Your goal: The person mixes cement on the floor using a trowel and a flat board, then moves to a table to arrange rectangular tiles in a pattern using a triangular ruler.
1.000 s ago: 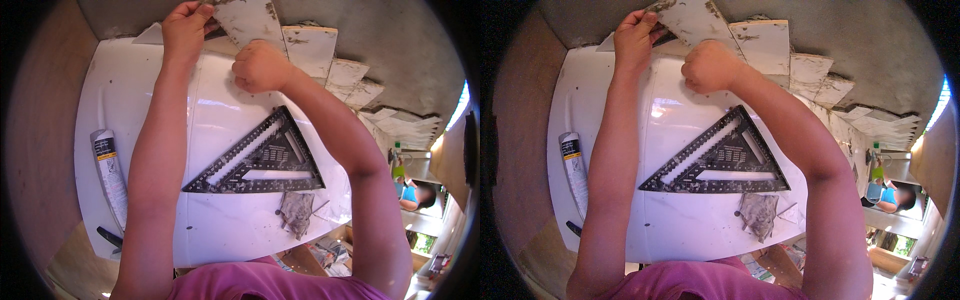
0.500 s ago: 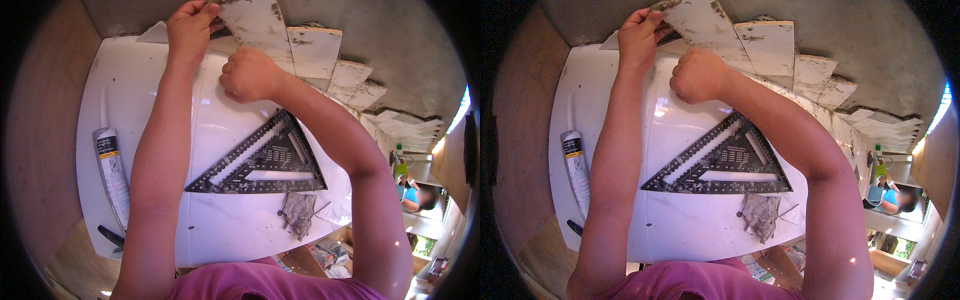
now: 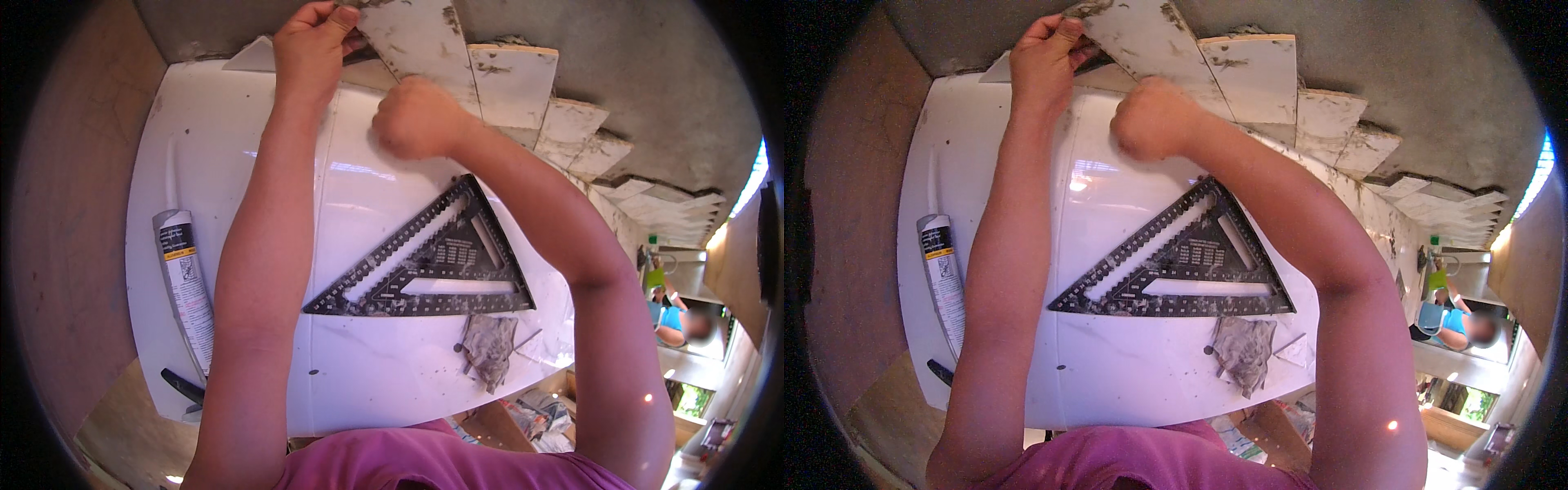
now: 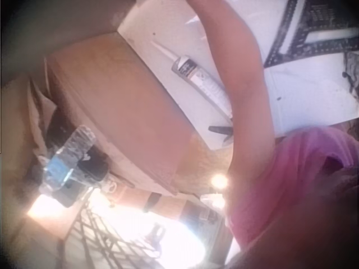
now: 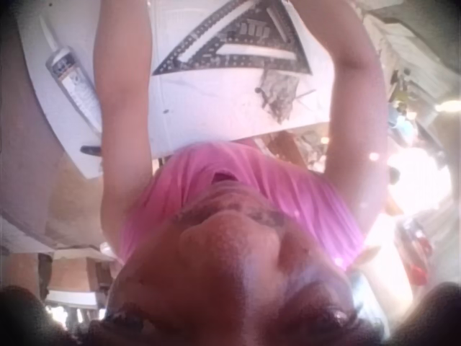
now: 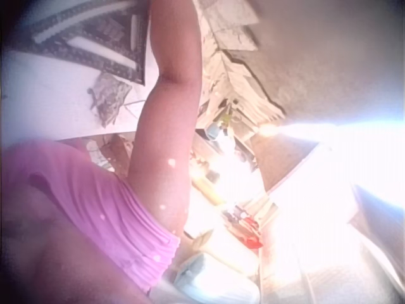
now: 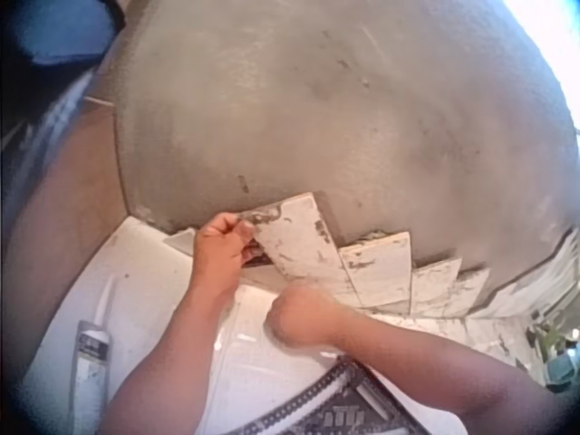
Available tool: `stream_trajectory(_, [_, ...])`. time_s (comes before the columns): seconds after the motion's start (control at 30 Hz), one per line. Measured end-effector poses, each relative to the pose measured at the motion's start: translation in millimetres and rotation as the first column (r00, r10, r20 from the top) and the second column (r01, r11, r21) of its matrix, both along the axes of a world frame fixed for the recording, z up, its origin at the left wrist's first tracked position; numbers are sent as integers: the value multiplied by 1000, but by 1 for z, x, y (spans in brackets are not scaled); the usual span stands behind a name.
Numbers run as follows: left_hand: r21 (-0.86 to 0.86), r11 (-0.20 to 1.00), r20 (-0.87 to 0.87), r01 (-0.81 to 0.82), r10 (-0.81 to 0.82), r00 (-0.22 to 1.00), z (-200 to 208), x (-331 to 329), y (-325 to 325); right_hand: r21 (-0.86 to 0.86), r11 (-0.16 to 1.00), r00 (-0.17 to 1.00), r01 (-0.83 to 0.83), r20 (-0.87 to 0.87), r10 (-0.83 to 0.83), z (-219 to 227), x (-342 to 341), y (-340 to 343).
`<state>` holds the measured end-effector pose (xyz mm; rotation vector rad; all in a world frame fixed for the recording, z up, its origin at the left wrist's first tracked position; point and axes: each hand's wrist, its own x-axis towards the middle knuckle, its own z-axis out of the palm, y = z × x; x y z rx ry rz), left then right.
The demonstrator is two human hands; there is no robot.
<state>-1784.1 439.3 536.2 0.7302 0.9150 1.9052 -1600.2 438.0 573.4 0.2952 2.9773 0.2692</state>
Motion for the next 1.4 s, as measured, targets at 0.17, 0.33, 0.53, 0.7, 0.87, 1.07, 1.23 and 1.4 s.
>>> stream_trajectory(0.17, [32,999,1,14,-14,1000,-2,-2,2,-3,998,997,56,48,-56,-6,2,2])
stream_trajectory(0.33, [21,1000,25,14,-15,1000,-2,-2,-1,-24,1000,997,7,-70,-9,-6,9,-1])
stream_trajectory(0.53, [57,998,33,38,-40,999,-8,-5,4,-28,998,988,-53,-143,49,1,14,-15])
stream_trajectory(0.7, [63,998,21,30,-31,999,-6,-6,0,-23,999,982,-44,-184,39,13,4,-16])
stream_trajectory(0.87, [18,1000,-11,23,-23,1000,-3,-5,0,10,1000,990,18,-140,-17,10,8,-2])
stream_trajectory(1.07, [38,998,10,43,-44,999,-9,-9,2,-51,996,986,-68,-158,59,15,12,-20])
stream_trajectory(1.23, [47,998,15,40,-40,999,-5,-4,1,-24,999,985,-39,-166,34,14,23,2])
stream_trajectory(1.4, [89,996,23,23,-25,999,-13,-10,4,-130,985,978,-116,-186,90,5,15,-44])
